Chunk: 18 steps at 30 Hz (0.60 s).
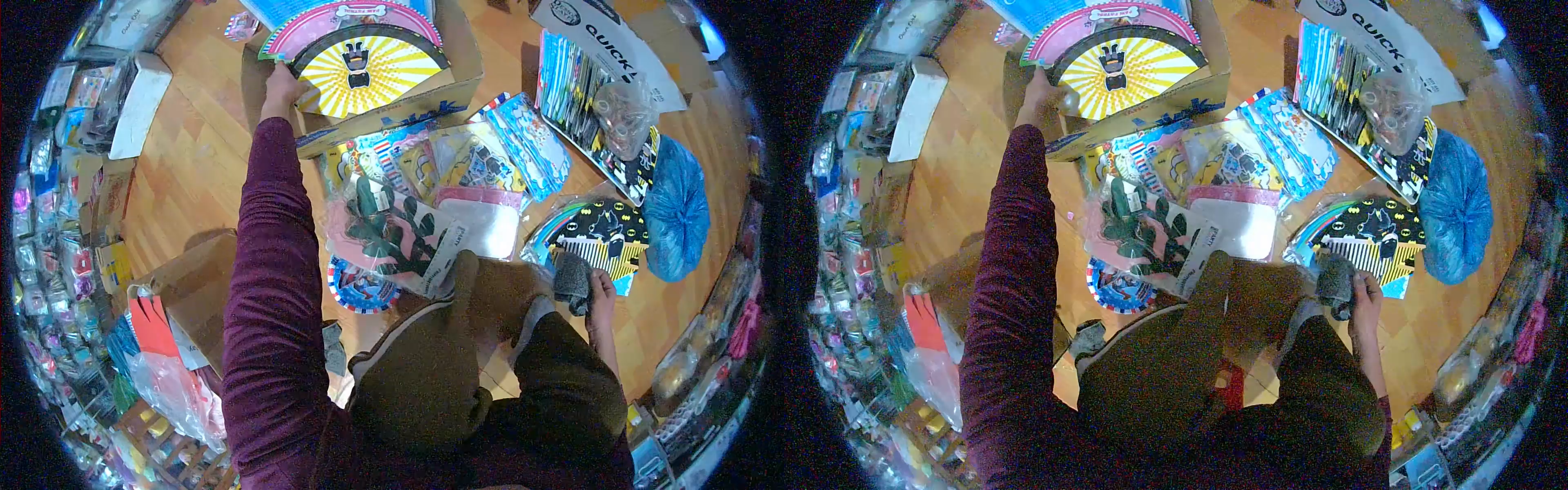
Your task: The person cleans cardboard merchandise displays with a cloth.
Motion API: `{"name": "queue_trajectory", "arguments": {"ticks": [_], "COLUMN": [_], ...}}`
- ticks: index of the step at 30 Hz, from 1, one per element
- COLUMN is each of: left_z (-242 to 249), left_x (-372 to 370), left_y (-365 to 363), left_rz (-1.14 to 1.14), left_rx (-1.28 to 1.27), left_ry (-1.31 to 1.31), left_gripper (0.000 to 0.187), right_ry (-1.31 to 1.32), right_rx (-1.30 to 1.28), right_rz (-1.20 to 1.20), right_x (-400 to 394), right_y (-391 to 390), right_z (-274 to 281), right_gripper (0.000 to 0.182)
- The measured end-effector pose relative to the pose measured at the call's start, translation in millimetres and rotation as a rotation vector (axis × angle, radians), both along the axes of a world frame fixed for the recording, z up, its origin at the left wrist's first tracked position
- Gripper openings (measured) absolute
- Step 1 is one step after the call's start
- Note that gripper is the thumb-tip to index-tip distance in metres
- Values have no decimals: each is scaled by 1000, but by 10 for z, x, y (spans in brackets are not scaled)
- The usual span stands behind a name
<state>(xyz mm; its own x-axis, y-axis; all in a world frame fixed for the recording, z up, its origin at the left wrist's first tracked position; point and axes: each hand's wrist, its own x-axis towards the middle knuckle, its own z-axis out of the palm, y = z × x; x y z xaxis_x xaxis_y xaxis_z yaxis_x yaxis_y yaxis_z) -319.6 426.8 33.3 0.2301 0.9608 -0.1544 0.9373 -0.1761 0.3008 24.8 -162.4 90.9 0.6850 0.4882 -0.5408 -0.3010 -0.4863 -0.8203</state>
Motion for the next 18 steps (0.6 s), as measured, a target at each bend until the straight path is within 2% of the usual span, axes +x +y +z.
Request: {"name": "queue_trajectory", "arguments": {"ticks": [4,6,7,9,10,12,16,18], "left_z": [-75,-157,-126,-33,-1,44,146,309], "left_x": [9,-12,-8,-3,-9,2,-12,-21], "left_y": [36,65,43,-37,-94,-196,-215,-160], "left_rz": [16,9,9,-122,-120,-162,-190,-312], "left_rx": [-43,141,138,-24,-26,47,108,364], "left_ry": [-16,59,58,-69,-76,-293,-469,-480], "left_gripper": [82,71,71,53,53,35,31,27], "right_ry": [-73,-116,-152,-147,-139,-145,-218,-267], "right_rx": [-90,-101,-119,-120,-117,-112,-121,-117], "right_rz": [110,125,136,139,141,148,184,200], "right_x": [-32,11,20,31,31,-10,43,11], "right_y": [62,20,-21,-45,-34,1,-106,-106], "right_z": [13,-80,-112,-107,-82,-8,-35,13], "right_gripper": [13,12,11,11,10,10,11,13]}}
